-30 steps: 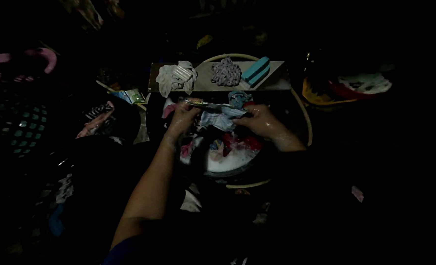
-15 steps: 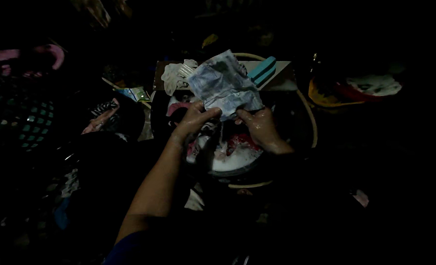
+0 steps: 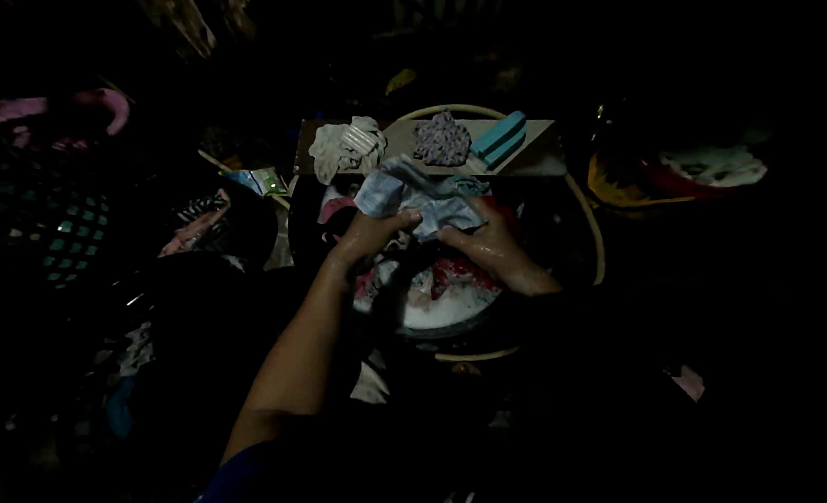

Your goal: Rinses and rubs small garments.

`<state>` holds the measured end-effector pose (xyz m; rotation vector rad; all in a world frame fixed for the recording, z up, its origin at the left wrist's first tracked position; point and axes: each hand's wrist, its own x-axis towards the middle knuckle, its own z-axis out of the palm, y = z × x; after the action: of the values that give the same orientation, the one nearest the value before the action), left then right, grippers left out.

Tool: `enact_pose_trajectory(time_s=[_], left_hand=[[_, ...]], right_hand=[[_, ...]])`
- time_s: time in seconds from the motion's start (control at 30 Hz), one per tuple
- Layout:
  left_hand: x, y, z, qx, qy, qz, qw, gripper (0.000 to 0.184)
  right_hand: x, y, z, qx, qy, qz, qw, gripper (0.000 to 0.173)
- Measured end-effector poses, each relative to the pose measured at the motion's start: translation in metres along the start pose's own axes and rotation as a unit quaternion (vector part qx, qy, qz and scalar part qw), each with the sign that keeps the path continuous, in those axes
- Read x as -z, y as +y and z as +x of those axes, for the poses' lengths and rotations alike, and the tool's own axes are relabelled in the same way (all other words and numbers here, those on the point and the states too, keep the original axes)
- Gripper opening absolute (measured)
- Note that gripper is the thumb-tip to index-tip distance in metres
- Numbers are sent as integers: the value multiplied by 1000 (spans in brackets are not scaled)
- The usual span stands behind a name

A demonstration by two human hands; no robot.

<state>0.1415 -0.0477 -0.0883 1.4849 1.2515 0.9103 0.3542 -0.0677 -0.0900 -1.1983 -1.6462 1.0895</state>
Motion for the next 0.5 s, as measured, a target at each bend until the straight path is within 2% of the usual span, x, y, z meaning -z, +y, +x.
enact_pose_trajectory(time_s=[0.03,0.07,0.13,0.2,0.27,0.37,0.5], left_hand=[[-2,1,1,6,8,-15,1000,30],[-5,-1,2,20,18,-36,999,30],[-12,-4,4,48,18,-72,996,32],[-15,-3,5,34,-2,-110,993,21],[-16,-4,6,17,-42,-146,988,18],[-18,-8,5,54,-75,-168,981,18],[-24,-2,1,44,-70,-165,983,13]], right_hand=[[3,-2,1,21,-10,23,999,50],[4,-2,2,18,-12,29,999,52],[2,-3,5,-58,20,31,998,34],[-1,0,11,-123,79,91,985,27],[3,3,17,-145,124,200,961,31],[6,6,20,-162,145,319,923,36],[-4,12,19,-172,149,371,901,35]])
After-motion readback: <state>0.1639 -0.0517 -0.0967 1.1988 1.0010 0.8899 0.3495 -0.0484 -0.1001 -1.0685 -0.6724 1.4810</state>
